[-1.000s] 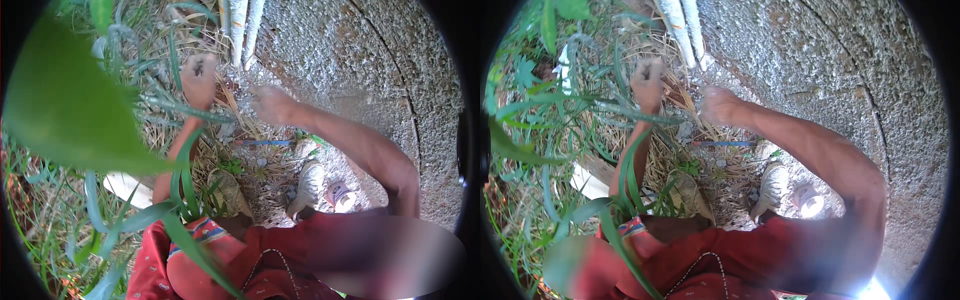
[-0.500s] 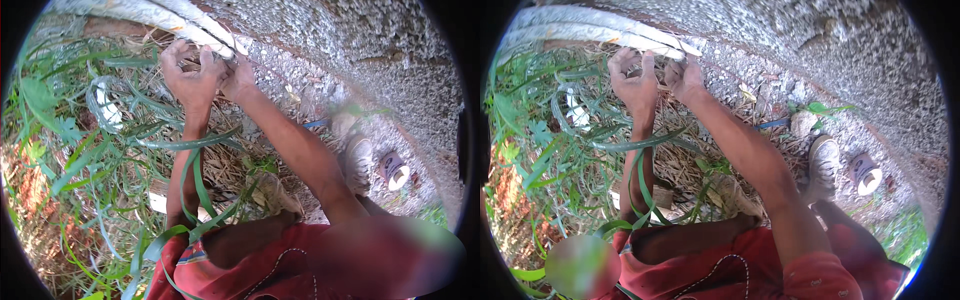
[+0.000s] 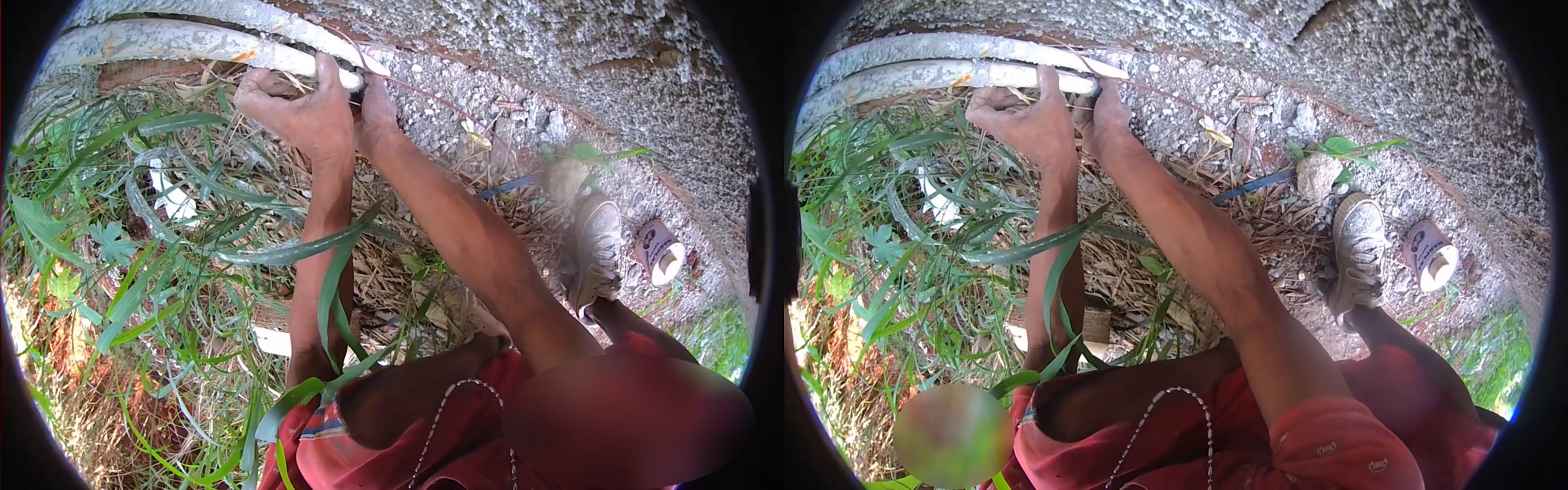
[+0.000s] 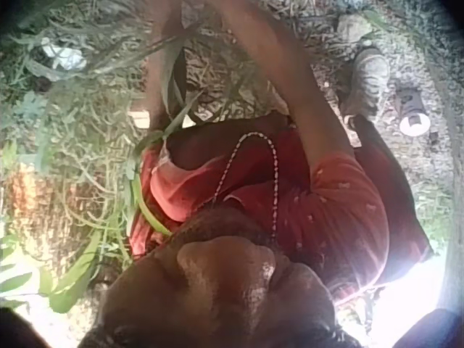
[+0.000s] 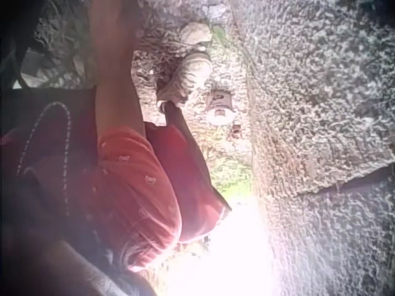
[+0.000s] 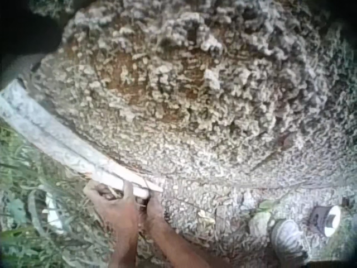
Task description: Joining and gluing PVC pipes against an outdoor wall.
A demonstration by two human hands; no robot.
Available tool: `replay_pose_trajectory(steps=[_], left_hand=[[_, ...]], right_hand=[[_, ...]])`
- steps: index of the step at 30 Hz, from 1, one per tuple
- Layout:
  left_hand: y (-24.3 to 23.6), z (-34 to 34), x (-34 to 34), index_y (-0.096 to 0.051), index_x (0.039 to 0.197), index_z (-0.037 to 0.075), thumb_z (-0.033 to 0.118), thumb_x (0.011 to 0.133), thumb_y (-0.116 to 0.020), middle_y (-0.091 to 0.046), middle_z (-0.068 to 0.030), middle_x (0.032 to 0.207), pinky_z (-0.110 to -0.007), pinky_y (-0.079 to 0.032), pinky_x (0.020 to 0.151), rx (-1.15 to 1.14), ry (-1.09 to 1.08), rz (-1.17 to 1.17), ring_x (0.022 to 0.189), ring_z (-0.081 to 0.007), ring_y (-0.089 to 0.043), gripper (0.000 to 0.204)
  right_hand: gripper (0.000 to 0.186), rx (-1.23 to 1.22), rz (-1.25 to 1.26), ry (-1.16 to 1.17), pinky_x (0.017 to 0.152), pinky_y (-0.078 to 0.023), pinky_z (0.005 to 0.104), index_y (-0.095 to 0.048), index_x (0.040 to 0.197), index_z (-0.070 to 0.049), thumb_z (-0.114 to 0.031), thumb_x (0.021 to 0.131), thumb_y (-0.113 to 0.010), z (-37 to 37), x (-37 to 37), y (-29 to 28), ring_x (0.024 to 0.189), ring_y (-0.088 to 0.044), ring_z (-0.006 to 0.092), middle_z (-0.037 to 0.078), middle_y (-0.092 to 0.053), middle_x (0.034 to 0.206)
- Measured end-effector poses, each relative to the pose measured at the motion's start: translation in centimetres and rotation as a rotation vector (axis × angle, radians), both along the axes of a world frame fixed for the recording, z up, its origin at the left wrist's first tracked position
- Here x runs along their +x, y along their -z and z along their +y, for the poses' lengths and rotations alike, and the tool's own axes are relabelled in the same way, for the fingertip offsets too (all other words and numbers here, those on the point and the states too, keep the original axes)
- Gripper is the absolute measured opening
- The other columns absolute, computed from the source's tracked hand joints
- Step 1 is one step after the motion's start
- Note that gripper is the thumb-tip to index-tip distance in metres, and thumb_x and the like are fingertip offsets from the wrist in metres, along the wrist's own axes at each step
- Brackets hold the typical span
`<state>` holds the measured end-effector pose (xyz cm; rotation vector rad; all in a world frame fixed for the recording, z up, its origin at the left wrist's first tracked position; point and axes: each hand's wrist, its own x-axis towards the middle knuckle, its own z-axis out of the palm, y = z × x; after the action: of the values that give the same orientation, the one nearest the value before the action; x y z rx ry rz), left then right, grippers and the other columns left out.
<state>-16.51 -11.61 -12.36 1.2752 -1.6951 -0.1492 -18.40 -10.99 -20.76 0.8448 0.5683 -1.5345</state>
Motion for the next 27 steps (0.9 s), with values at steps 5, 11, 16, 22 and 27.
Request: replay_pose_trajectory(steps=[5,11,16,22,27], left_hand=[[0.5,0.1,0.1,-0.031,0.095,-0.004,0.005,0.06,-0.068,-0.037,-0.0141,0.093,-0.033,-0.042,0.071,0.077,0.021,0.069,0.082,-0.02,-0.045,0.051],[1.4,2.0,1.6,-0.048,0.091,-0.008,0.002,0.059,-0.066,-0.048,-0.015,0.088,-0.034,-0.045,0.066,0.045,-0.074,-0.123,0.077,-0.0218,-0.053,0.038],[0.8,2.0,2.6,-0.055,0.073,-0.004,0.005,0.058,-0.069,-0.051,-0.0079,0.073,-0.029,-0.043,0.06,-0.074,-0.07,-0.174,0.068,-0.0168,-0.051,0.023],[0.6,2.4,2.2,-0.054,0.072,0.0,0.007,0.059,-0.072,-0.059,-0.0059,0.071,-0.023,-0.043,0.053,0.111,0.038,0.199,0.06,-0.0093,-0.054,0.024],[0.9,3.0,3.6,-0.054,0.075,0.0,0.009,0.061,-0.07,-0.063,-0.007,0.072,-0.024,-0.047,0.056,0.199,0.048,0.317,0.063,-0.0099,-0.059,0.023]], right_hand=[[0.024,0.108,0.016,-0.094,0.033,-0.042,0.0208,-0.052,0.073,-0.007,-0.027,0.086,-0.049,1.5,0.1,-1.8,0.038,-0.048,0.0082,0.002,-0.053,0.055],[0.028,0.031,0.098,-0.242,0.034,-0.043,0.0242,-0.054,0.076,-0.002,-0.028,0.085,-0.051,5.3,-0.2,-1.1,0.039,-0.05,0.0125,0.006,-0.055,0.055],[0.029,0.116,0.408,-0.558,0.037,-0.045,0.0254,-0.06,0.075,0.0,-0.027,0.083,-0.055,7.3,-1.0,-3.0,0.042,-0.052,0.0148,0.01,-0.06,0.06],[0.016,-0.094,1.656,-0.417,0.053,-0.052,0.0322,-0.063,0.08,-0.003,-0.016,0.08,-0.055,9.2,-6.2,-0.1,0.058,-0.062,0.0225,0.014,-0.064,0.073],[0.032,-0.257,2.411,-1.188,0.063,-0.051,0.0372,-0.052,0.113,-0.006,-0.016,0.083,-0.049,7.6,-7.3,-3.2,0.065,-0.061,0.0283,0.016,-0.063,0.086]])
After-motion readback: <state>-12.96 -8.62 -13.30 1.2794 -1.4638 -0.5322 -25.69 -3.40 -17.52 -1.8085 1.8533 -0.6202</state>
